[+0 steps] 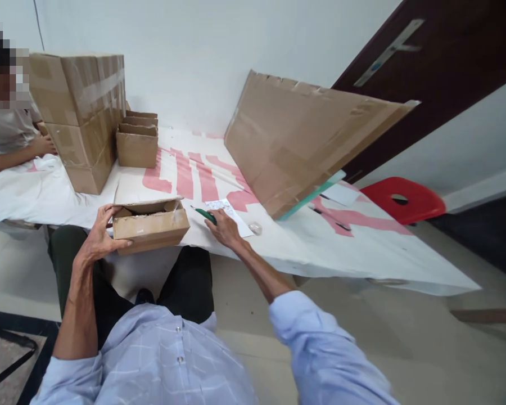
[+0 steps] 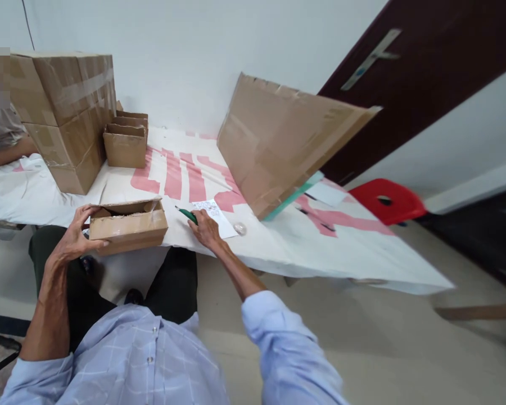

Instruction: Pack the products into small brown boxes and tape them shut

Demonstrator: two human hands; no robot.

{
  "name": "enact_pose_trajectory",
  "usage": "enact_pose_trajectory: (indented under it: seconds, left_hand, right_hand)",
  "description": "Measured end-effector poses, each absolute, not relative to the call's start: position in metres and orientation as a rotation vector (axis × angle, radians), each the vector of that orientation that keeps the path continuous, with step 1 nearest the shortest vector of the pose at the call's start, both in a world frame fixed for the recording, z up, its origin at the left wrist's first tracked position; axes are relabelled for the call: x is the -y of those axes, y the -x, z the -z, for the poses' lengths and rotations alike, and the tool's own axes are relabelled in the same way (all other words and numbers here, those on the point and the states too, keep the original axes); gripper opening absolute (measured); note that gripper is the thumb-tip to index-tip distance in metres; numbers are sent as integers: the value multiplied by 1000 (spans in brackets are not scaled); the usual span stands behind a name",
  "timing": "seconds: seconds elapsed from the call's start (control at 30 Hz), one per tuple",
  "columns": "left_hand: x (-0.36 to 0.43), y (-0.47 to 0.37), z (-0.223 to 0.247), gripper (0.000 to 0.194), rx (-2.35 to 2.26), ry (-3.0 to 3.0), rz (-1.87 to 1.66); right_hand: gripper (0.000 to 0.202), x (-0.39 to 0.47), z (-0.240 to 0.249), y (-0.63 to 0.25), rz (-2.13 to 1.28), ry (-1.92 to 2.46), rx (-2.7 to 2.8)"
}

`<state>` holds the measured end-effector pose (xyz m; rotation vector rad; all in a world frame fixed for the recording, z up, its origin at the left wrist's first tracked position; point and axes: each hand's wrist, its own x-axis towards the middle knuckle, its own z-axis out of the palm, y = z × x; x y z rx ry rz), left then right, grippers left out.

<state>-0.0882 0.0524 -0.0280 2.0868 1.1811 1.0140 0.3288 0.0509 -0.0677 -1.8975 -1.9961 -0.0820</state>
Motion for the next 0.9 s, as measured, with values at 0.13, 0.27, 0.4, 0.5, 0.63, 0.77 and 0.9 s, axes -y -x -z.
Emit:
enact_pose_trajectory:
  seconds: [0.13,0.27,0.4,0.5,0.63,0.77,0.9]
  left_hand:
    - [-54,88,28,96,-1177,-2043,-997]
    - [-56,88,28,97,-1184,-2028,-1000]
    - [-55,87,30,101,-1187,-2024,-1022]
    - [-53,87,31,99,-1170,-2036,-1044]
    - [-50,88,31,100,-1158,-2036,-1025]
    - [-49,86,31,104,-1164,-2041,-1014]
    - [-51,82,31,100,-1194,-2040,-1044]
  right_hand:
    - [27,-67,77,-307,-58,1665,1833]
    - [29,-66,36,-282,-129,1447,1777]
    - [27,-57,1,-246,-135,1557,1933]
    - [27,-56,-6,-226,-166,1713,1923]
    - [27,-61,-2,-217,-330,1621,1902]
    - [30,-59,0,-218,-389,1392,1840]
    - [28,-41,-2,-220,-149,1281,1802]
